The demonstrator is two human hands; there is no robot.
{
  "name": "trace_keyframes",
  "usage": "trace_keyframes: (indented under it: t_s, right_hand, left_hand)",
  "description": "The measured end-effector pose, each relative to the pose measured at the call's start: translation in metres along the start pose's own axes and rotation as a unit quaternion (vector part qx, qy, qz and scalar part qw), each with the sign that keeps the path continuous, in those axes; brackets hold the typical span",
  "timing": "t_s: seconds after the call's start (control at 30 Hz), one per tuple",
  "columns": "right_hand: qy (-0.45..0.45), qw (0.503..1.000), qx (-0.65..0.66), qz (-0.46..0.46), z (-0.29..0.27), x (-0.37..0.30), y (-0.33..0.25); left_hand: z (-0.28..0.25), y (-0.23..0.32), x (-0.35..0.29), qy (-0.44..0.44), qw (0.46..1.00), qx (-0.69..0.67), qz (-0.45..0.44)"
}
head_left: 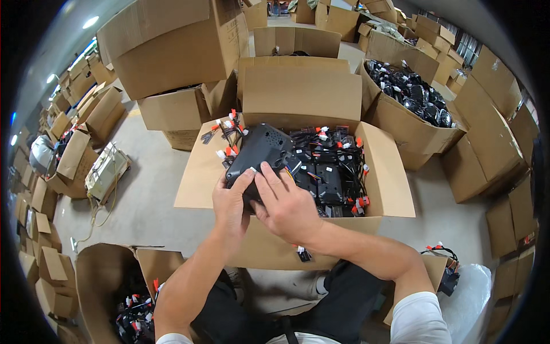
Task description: The person sorts electronic components with wiring by hand, inspecting them and placing them into cardboard boxes.
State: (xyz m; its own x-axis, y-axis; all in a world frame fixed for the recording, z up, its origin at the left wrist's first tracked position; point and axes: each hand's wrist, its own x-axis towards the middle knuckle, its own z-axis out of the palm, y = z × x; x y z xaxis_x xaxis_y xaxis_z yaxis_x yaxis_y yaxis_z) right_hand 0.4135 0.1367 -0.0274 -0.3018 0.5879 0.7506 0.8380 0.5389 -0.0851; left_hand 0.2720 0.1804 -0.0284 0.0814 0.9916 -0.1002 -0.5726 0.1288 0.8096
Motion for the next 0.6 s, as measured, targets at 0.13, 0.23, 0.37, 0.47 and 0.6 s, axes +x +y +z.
trace_keyframes:
  t_s: [0.13, 0.23, 0.37, 0.47, 0.6]
  right_hand:
    - [0.139, 0.982, 0.102, 0.074, -0.033, 0.02, 0.039]
    - [0.105, 0.862, 0.367, 0.334, -0.027, 0.019, 0.086]
    - [-0.008, 0.665, 0.595, 0.452, 0.008, -0.003, 0.082]
    - [0.021, 0.585, 0.636, 0.503, 0.009, -0.009, 0.068]
    - [0.074, 0.612, 0.624, 0.48, 0.007, -0.008, 0.064]
  left_hand:
    - [-0.015, 0.019, 0.005, -0.054, 0.998, 0.03, -0.031]
    - [-0.018, 0.011, 0.0, -0.121, 0.99, 0.035, -0.057]
    - [-0.015, -0.004, 0.004, -0.105, 0.992, 0.056, -0.044]
    - [-0.011, -0.003, 0.009, -0.019, 0.999, 0.033, -0.018]
    - [-0.011, -0.005, 0.011, -0.026, 0.999, 0.032, -0.008]
